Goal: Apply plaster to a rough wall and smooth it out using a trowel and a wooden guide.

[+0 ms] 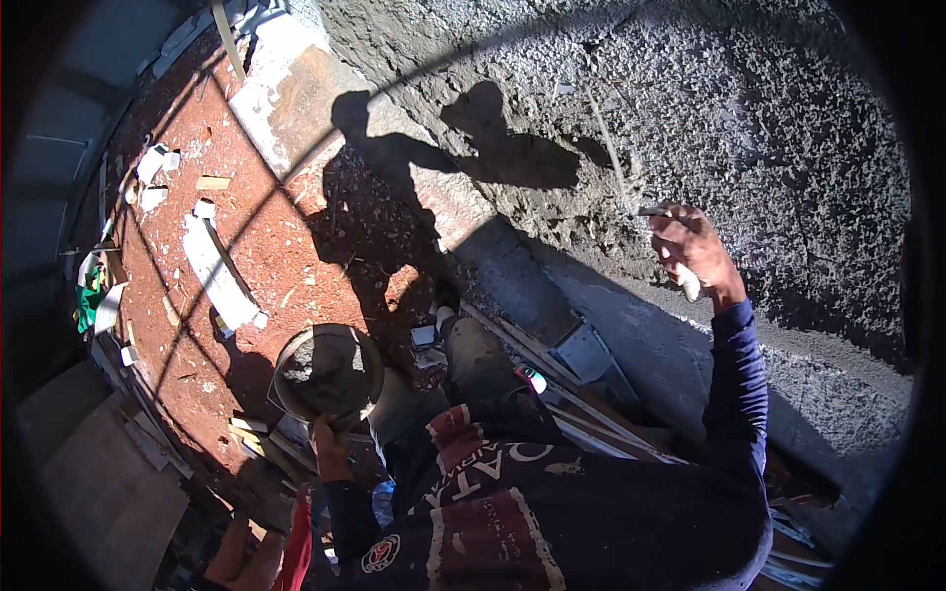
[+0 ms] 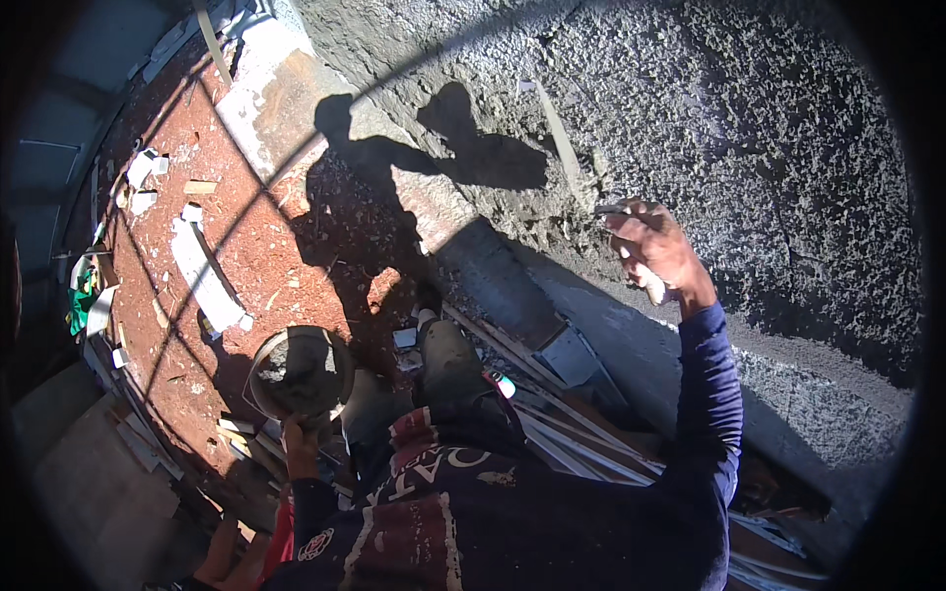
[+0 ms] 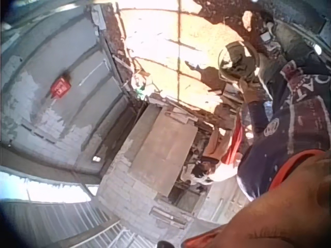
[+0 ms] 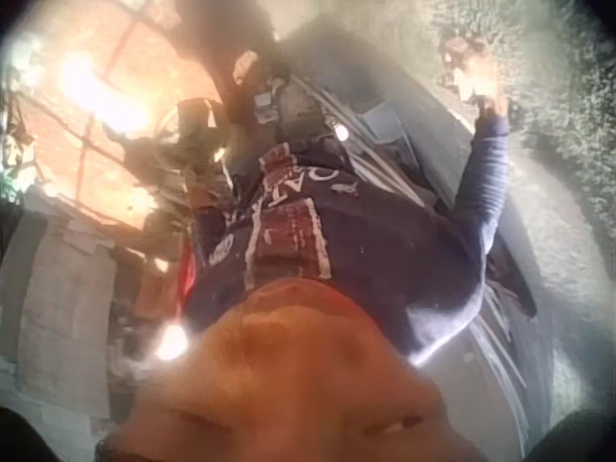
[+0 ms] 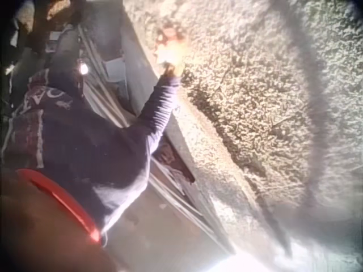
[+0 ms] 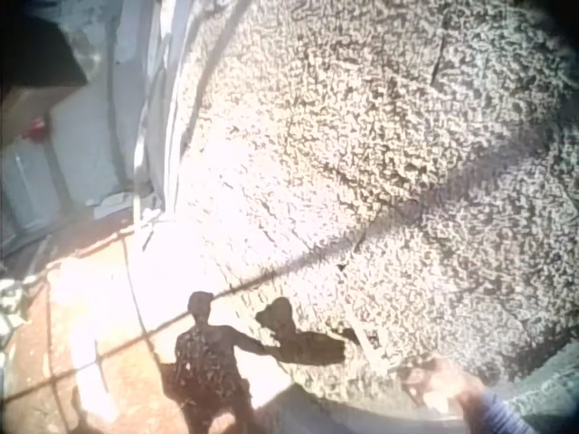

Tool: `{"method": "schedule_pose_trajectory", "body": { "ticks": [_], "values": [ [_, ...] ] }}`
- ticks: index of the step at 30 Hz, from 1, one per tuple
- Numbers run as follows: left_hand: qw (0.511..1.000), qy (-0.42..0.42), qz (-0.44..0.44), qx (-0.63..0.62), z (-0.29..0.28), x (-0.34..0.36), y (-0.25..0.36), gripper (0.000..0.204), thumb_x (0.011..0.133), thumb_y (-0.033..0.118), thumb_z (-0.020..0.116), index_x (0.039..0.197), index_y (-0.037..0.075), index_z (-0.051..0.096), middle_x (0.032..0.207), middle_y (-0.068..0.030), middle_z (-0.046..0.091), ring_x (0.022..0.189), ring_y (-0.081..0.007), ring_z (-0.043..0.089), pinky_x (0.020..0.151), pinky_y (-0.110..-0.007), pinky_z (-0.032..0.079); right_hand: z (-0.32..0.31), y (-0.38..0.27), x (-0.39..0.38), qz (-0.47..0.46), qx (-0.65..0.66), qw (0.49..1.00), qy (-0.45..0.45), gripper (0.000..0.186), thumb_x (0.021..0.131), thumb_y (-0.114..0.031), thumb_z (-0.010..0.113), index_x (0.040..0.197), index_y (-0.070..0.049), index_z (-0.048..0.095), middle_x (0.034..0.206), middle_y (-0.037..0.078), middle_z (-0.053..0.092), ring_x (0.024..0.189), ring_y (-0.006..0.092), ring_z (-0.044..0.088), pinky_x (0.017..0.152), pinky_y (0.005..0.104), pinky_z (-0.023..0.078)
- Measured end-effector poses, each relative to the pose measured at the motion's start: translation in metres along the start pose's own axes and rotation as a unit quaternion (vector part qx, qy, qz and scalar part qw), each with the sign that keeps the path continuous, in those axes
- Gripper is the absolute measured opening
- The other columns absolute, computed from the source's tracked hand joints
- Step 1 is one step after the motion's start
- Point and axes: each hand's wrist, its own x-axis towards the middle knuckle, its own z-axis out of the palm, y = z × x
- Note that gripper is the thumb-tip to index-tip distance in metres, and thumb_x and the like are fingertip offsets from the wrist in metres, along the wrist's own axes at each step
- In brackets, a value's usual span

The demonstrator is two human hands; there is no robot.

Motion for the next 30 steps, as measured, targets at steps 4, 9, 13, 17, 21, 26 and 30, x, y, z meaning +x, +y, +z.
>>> {"method": "schedule_pose_trajectory", "body": {
  "ticks": [4,9,13,17,21,26,30],
  "values": [
    [0.988,0.039,-0.151,-0.023,0.04,-0.023,0.026,0.028,0.075,0.001,0.06,0.103,0.0,0.056,0.1,-0.0104,0.06,0.083,-0.0255,0.061,0.072,-0.038,0.054,0.089,-0.162,-0.095,-0.134,-0.077,0.923,0.352,0.039,0.09,-0.031,0.066,0.112,-0.001,0.056,0.066,0.0,0.055,0.052,0.0027,0.045,0.044,0.0185,0.033],
    [0.988,-0.055,-0.094,0.111,0.113,-0.028,0.029,0.045,0.071,-0.002,0.06,0.116,-0.004,0.051,0.099,-0.0124,0.061,0.08,-0.0233,0.062,0.065,-0.035,0.053,0.137,-0.055,-0.087,-0.133,-0.619,0.773,0.038,0.044,0.086,-0.039,0.064,0.104,0.0,0.061,0.083,0.018,0.06,0.075,0.0344,0.06,0.07,0.0452,0.046],
    [0.961,-0.217,-0.012,0.173,0.149,-0.063,0.054,0.054,0.071,0.0,0.059,0.124,-0.006,0.046,0.112,-0.0145,0.058,0.095,-0.021,0.059,0.081,-0.034,0.049,0.198,0.077,-0.056,-0.42,-0.746,0.512,0.068,0.009,0.084,-0.014,0.054,0.083,-0.006,0.058,0.067,0.006,0.053,0.063,0.0232,0.057,0.057,0.0373,0.047],
    [0.926,-0.239,0.118,0.268,0.143,-0.104,0.08,0.055,0.072,0.0,0.058,0.126,-0.005,0.046,0.113,-0.0146,0.059,0.095,-0.0209,0.059,0.082,-0.035,0.049,0.303,0.12,-0.042,-0.117,-0.591,0.792,-0.097,0.023,0.086,-0.021,0.051,0.088,0.0,0.059,0.086,0.021,0.066,0.083,0.0409,0.065,0.074,0.0499,0.051],
    [0.928,-0.301,0.03,0.218,0.112,-0.093,0.075,0.056,0.072,-0.002,0.057,0.127,-0.001,0.046,0.113,-0.013,0.059,0.097,-0.0209,0.059,0.082,-0.033,0.05,0.333,0.167,-0.084,-0.099,-0.429,0.896,-0.062,0.031,0.086,-0.028,0.056,0.095,0.001,0.061,0.086,0.024,0.066,0.083,0.0433,0.064,0.077,0.0483,0.05],
    [0.962,-0.257,-0.049,0.081,0.088,-0.098,0.059,0.052,0.073,-0.005,0.056,0.124,-0.001,0.047,0.112,-0.0121,0.059,0.097,-0.0219,0.06,0.08,-0.033,0.051,0.353,0.134,-0.129,-0.11,-0.319,0.94,-0.045,0.038,0.086,-0.033,0.061,0.104,0.001,0.06,0.081,0.027,0.064,0.08,0.0448,0.063,0.073,0.0494,0.049],
    [0.964,-0.254,-0.075,-0.009,0.087,-0.101,0.048,0.046,0.073,-0.006,0.056,0.119,-0.002,0.049,0.109,-0.0121,0.06,0.095,-0.0237,0.06,0.077,-0.035,0.052,0.341,0.131,-0.146,-0.164,-0.278,0.946,-0.022,0.036,0.088,-0.032,0.059,0.102,0.001,0.058,0.079,0.027,0.064,0.079,0.0451,0.063,0.071,0.0509,0.049]
  ]
}}
